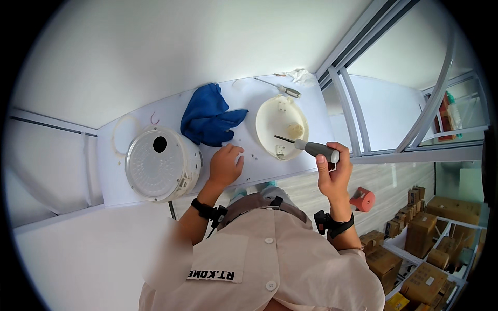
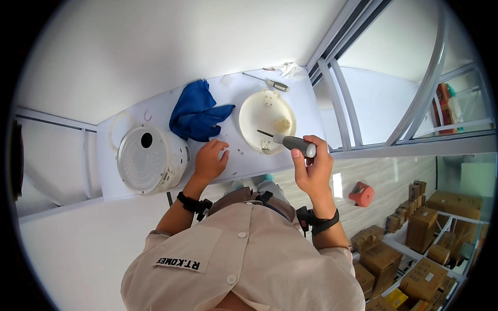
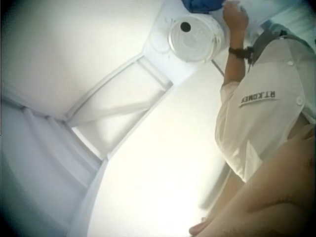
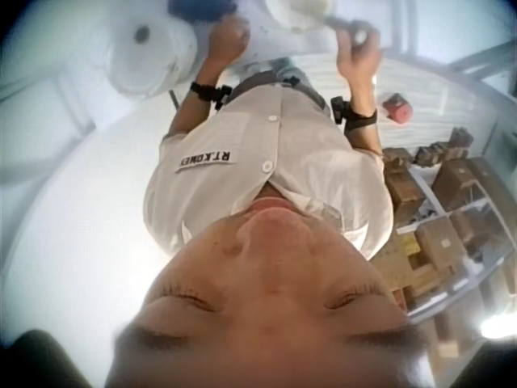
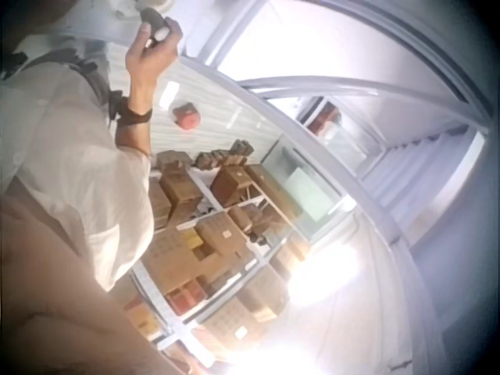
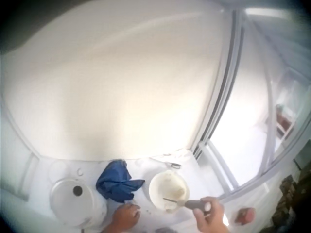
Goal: The person uses a screwdriver to tighten screws on a white plastic light fixture base. They manipulate a small circular component, inserting it into the center of the fixture and securing it with the tool. The person works on a white table in a room with stacked boxes.
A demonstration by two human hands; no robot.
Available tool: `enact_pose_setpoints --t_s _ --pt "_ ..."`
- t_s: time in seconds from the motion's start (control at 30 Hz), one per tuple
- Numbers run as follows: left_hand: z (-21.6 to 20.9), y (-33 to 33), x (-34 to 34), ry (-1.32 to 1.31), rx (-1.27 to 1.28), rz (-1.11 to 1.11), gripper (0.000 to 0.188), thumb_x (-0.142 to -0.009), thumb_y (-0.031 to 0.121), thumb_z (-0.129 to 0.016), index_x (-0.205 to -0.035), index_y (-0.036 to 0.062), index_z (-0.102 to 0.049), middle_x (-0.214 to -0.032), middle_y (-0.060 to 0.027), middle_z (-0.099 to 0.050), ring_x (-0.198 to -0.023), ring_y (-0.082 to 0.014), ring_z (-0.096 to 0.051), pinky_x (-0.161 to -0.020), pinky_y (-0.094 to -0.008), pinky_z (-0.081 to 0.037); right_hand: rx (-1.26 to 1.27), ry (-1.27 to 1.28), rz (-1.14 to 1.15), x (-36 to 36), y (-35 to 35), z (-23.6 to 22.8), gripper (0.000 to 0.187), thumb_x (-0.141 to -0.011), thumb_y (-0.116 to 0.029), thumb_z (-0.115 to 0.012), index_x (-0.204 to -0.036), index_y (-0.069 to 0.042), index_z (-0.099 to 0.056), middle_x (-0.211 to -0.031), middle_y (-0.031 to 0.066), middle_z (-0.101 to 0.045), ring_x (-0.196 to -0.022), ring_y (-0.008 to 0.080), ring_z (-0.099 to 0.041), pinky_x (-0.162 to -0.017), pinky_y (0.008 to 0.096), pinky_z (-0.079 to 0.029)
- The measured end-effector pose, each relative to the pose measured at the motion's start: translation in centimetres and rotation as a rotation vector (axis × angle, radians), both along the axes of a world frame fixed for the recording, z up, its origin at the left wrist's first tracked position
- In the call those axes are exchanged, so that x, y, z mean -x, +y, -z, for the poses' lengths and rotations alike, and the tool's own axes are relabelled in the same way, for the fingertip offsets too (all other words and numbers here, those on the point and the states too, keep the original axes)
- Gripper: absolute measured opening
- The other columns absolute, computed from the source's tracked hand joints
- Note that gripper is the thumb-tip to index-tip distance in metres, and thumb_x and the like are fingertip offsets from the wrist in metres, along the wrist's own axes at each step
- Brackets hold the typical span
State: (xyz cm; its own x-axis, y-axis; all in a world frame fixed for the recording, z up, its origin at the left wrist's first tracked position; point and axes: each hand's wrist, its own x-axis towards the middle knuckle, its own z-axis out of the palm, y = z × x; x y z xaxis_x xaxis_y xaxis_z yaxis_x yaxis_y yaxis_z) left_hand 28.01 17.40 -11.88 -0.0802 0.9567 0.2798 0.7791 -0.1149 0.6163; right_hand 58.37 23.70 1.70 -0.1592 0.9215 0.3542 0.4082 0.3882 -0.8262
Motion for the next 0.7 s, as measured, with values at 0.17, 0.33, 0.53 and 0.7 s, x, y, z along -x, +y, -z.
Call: enact_pose_setpoints --t_s 0.17,0.33,0.53,0.7 --pt "0.8 0.1 -1.3 0.068 0.073 0.05 0.023 -0.087 0.019 -0.078 -0.108 0.0118 -0.074 -0.098 -0.0068 -0.068 -0.088 -0.0311 -0.068 -0.076 -0.0426 -0.055 -0.067 0.007 -0.065 0.3 -1.3 -0.2 0.042 -0.097 -0.03 -0.079 -0.12 -0.001 -0.061 -0.091 0.0117 -0.075 -0.067 0.0155 -0.064 -0.058 0.0269 -0.048" --pt "1.7 1.1 -2.1 0.106 0.079 0.094 0.019 -0.087 0.019 -0.078 -0.104 0.012 -0.072 -0.096 -0.0065 -0.066 -0.088 -0.0316 -0.066 -0.075 -0.0452 -0.053 -0.188 -0.01 -0.083 -0.1 -2.8 -0.6 0.039 -0.095 -0.027 -0.079 -0.118 0.001 -0.062 -0.089 0.0134 -0.074 -0.068 0.0202 -0.067 -0.06 0.0302 -0.05" --pt "2.8 1.8 -2.3 0.187 0.106 0.132 0.007 -0.09 0.014 -0.073 -0.095 0.0116 -0.069 -0.094 -0.0077 -0.065 -0.088 -0.0332 -0.066 -0.074 -0.0459 -0.053 -0.19 -0.024 -0.024 -1.4 -4.8 -0.8 0.04 -0.094 -0.026 -0.08 -0.118 0.001 -0.062 -0.088 0.0133 -0.074 -0.067 0.0198 -0.066 -0.06 0.0305 -0.05" --pt "1.5 1.8 -2.5 -0.012 0.12 0.147 0.003 -0.094 0.011 -0.07 -0.095 0.0088 -0.068 -0.091 -0.0089 -0.066 -0.082 -0.0276 -0.066 -0.073 -0.039 -0.053 -0.148 0.024 0.025 -1.8 -6.3 -0.9 0.041 -0.094 -0.028 -0.08 -0.119 0.0 -0.062 -0.089 0.0114 -0.075 -0.068 0.0153 -0.065 -0.06 0.0278 -0.049"
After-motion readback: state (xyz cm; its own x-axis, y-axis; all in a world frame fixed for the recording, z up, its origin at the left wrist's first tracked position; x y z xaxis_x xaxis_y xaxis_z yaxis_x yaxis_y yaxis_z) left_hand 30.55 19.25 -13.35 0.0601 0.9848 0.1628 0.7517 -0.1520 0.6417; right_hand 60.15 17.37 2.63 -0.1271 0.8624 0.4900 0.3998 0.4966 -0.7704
